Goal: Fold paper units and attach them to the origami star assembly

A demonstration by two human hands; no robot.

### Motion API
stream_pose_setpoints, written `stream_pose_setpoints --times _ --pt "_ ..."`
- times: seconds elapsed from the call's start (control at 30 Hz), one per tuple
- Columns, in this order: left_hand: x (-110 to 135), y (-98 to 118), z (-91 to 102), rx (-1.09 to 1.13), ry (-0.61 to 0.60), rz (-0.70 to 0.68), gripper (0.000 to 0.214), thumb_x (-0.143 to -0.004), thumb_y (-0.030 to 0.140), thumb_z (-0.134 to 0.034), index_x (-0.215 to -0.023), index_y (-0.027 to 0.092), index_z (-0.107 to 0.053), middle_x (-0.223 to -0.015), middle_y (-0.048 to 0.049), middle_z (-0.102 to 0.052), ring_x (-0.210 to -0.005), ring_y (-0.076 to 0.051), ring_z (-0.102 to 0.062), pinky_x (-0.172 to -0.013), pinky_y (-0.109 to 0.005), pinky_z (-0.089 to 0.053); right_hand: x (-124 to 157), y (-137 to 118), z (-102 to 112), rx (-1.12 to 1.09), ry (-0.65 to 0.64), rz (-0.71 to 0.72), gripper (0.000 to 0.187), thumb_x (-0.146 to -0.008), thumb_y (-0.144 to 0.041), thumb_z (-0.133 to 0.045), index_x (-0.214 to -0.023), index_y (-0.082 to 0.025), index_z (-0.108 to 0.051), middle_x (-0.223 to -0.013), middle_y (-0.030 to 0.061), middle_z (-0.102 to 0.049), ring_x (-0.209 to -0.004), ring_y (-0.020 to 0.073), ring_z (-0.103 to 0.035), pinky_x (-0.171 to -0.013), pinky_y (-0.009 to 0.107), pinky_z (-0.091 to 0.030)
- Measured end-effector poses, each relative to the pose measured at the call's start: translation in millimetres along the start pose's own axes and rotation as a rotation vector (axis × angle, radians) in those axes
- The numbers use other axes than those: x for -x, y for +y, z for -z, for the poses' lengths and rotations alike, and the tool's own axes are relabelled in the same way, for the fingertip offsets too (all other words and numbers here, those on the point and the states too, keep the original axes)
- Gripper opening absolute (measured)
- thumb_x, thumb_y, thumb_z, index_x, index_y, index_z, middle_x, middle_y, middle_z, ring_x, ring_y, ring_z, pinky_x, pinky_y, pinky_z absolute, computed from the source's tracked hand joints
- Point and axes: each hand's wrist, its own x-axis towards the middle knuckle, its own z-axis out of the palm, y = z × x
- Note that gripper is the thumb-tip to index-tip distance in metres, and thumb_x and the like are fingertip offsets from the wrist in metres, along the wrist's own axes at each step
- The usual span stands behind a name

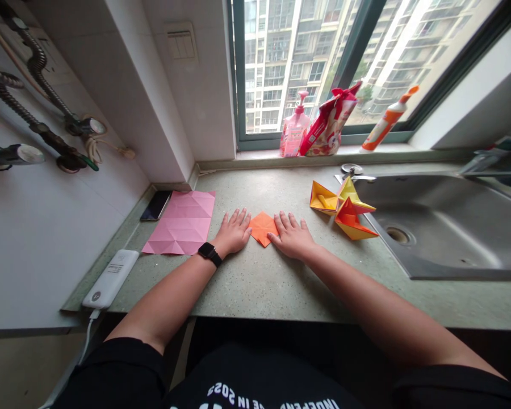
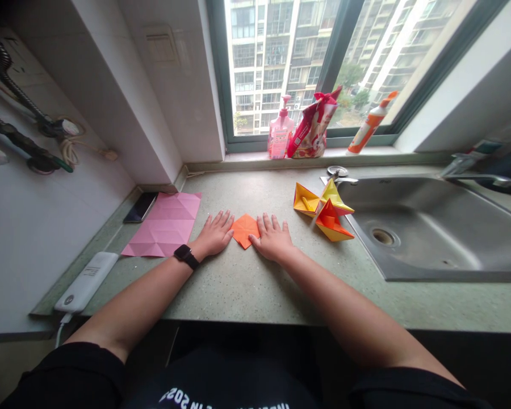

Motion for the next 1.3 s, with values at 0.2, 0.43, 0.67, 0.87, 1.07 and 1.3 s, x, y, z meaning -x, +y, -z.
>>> stream_pose_setpoints --times 0.2,0.43,0.67,0.87,1.07,1.3 --pt "0 0 -5.9 0.032 0.052 0.094 0.062 -0.113 0.038 -0.036 -0.173 0.025 -0.041 -0.182 -0.0135 -0.032 -0.170 -0.040 -0.025 -0.135 -0.072 -0.017 1 0 -4 -0.024 0.021 -0.033 0.091 -0.108 -0.071 -0.026 -0.178 -0.013 -0.024 -0.186 0.0177 -0.015 -0.172 0.0405 -0.014 -0.135 0.068 -0.017" --pt "9 -5 12.2 0.276 0.161 -0.211 0.058 -0.113 0.036 -0.050 -0.170 0.025 -0.045 -0.179 -0.0118 -0.040 -0.170 -0.032 -0.029 -0.137 -0.059 -0.029 1 0 -5 -0.013 0.022 -0.026 0.089 -0.108 -0.068 -0.030 -0.178 -0.013 -0.027 -0.186 0.0167 -0.013 -0.172 0.0398 -0.012 -0.136 0.068 -0.014" --pt "6 -3 9.2 0.502 0.103 -0.454 0.034 -0.101 0.038 -0.079 -0.132 0.024 -0.079 -0.144 -0.0115 -0.075 -0.137 -0.027 -0.070 -0.125 -0.048 -0.052 -3 11 -10 -0.029 0.044 0.054 0.084 -0.110 -0.064 -0.030 -0.176 -0.012 -0.032 -0.185 0.0169 -0.019 -0.172 0.0391 -0.015 -0.137 0.066 -0.014" --pt "3 -4 9.2 0.482 0.156 -0.403 0.023 -0.111 0.035 -0.065 -0.119 0.025 -0.084 -0.130 -0.0078 -0.081 -0.124 -0.023 -0.076 -0.116 -0.042 -0.059 1 22 -10 -0.108 0.066 0.181 0.072 -0.112 -0.060 -0.029 -0.173 -0.023 -0.043 -0.182 0.0117 -0.033 -0.170 0.0379 -0.025 -0.136 0.066 -0.020" --pt "5 -5 13.8 0.479 0.220 -0.322 0.022 -0.110 0.024 -0.062 -0.118 0.022 -0.081 -0.123 -0.0070 -0.083 -0.112 -0.023 -0.079 -0.103 -0.039 -0.063 7 22 -2 -0.242 0.186 0.271 0.082 -0.104 -0.063 -0.056 -0.173 -0.020 -0.043 -0.172 0.0148 -0.051 -0.160 0.0390 -0.044 -0.132 0.061 -0.036" --pt "8 -1 16.0 0.473 0.224 -0.294 0.023 -0.107 0.019 -0.062 -0.119 0.025 -0.081 -0.121 -0.0058 -0.083 -0.110 -0.022 -0.079 -0.101 -0.038 -0.064 7 16 2 -0.351 0.329 0.414 0.048 -0.104 -0.033 -0.062 -0.151 -0.032 -0.071 -0.141 0.0097 -0.077 -0.127 0.0314 -0.071 -0.111 0.052 -0.058"
